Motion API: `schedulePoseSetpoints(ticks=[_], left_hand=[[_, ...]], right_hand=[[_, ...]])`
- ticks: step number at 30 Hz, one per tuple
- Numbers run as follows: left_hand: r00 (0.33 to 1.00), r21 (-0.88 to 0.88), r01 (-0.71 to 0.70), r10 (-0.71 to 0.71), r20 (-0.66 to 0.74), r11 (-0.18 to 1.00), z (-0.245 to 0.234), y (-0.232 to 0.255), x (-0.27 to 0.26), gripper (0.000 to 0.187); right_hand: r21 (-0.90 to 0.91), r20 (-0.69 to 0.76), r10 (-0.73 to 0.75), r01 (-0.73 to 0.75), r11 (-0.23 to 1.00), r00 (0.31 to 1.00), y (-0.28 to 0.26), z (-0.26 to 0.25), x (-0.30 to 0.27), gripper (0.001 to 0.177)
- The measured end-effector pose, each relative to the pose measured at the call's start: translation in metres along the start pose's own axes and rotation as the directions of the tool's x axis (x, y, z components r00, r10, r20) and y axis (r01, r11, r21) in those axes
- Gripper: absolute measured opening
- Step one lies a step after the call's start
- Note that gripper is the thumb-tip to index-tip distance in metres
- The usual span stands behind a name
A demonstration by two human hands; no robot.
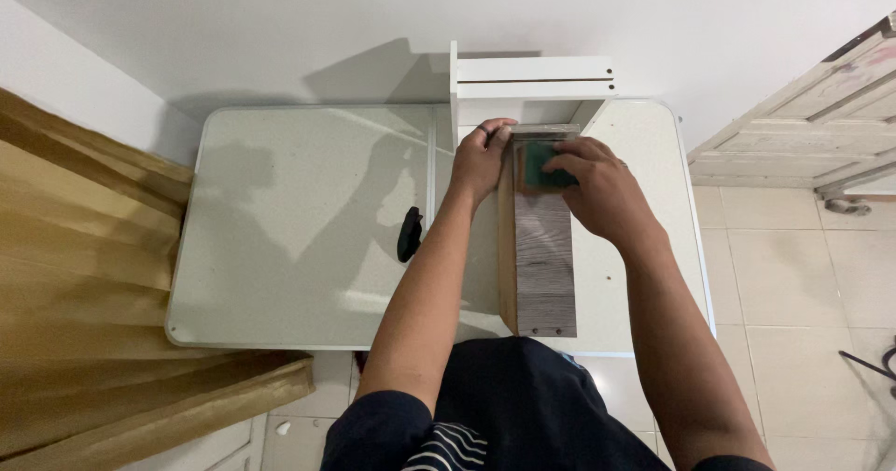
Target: The person sands the edges and surfaces of two small wooden boxes using a green abrasive sponge. They hold each box steady with one hand while scrubbing the sides and corners with the other, then set the boxes aside on a white table.
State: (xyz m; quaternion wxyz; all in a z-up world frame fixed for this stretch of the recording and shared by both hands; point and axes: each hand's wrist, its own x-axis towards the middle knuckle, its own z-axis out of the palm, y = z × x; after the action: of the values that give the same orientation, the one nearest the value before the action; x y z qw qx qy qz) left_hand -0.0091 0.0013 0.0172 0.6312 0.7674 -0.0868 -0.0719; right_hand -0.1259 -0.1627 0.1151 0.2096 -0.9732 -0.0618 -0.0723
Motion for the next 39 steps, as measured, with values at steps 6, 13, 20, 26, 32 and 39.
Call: schedulePoseSetpoints(ticks=[6, 13, 20, 26, 32, 39], left_hand=[[0.999, 0.069, 0.007, -0.009, 0.031, 0.998, -0.005, 0.006, 0.006, 0.029], [0.997, 0.055, 0.051, -0.054, 0.056, 0.997, -0.005, -0.001, 0.013, 0.029], [0.992, 0.063, 0.081, -0.087, 0.088, 0.995, -0.01, -0.003, 0.023, 0.026], [0.994, 0.044, 0.067, -0.071, 0.082, 0.997, -0.009, -0.007, 0.024, 0.027], [0.99, 0.136, 0.062, -0.078, 0.116, 0.989, -0.011, -0.008, 0.032, 0.027], [0.996, 0.131, 0.03, -0.041, 0.077, 0.991, -0.01, -0.007, 0.028, 0.028]], right_hand=[[-0.095, -0.099, -0.089, 0.08, 0.992, 0.991, -0.006, 0.014, 0.01, 0.035], [-0.06, -0.023, 0.04, -0.041, 0.997, 0.999, 0.007, 0.01, 0.009, 0.031], [-0.024, -0.103, -0.084, 0.082, 0.996, 0.991, 0.006, 0.011, 0.007, 0.037], [-0.122, -0.058, 0.059, -0.065, 0.99, 0.997, 0.009, 0.005, -0.002, 0.041], [-0.103, -0.162, -0.072, 0.056, 0.993, 0.984, 0.013, 0.027, 0.009, 0.039], [-0.091, -0.064, -0.018, 0.012, 0.996, 0.998, 0.013, 0.024, 0.004, 0.028]])
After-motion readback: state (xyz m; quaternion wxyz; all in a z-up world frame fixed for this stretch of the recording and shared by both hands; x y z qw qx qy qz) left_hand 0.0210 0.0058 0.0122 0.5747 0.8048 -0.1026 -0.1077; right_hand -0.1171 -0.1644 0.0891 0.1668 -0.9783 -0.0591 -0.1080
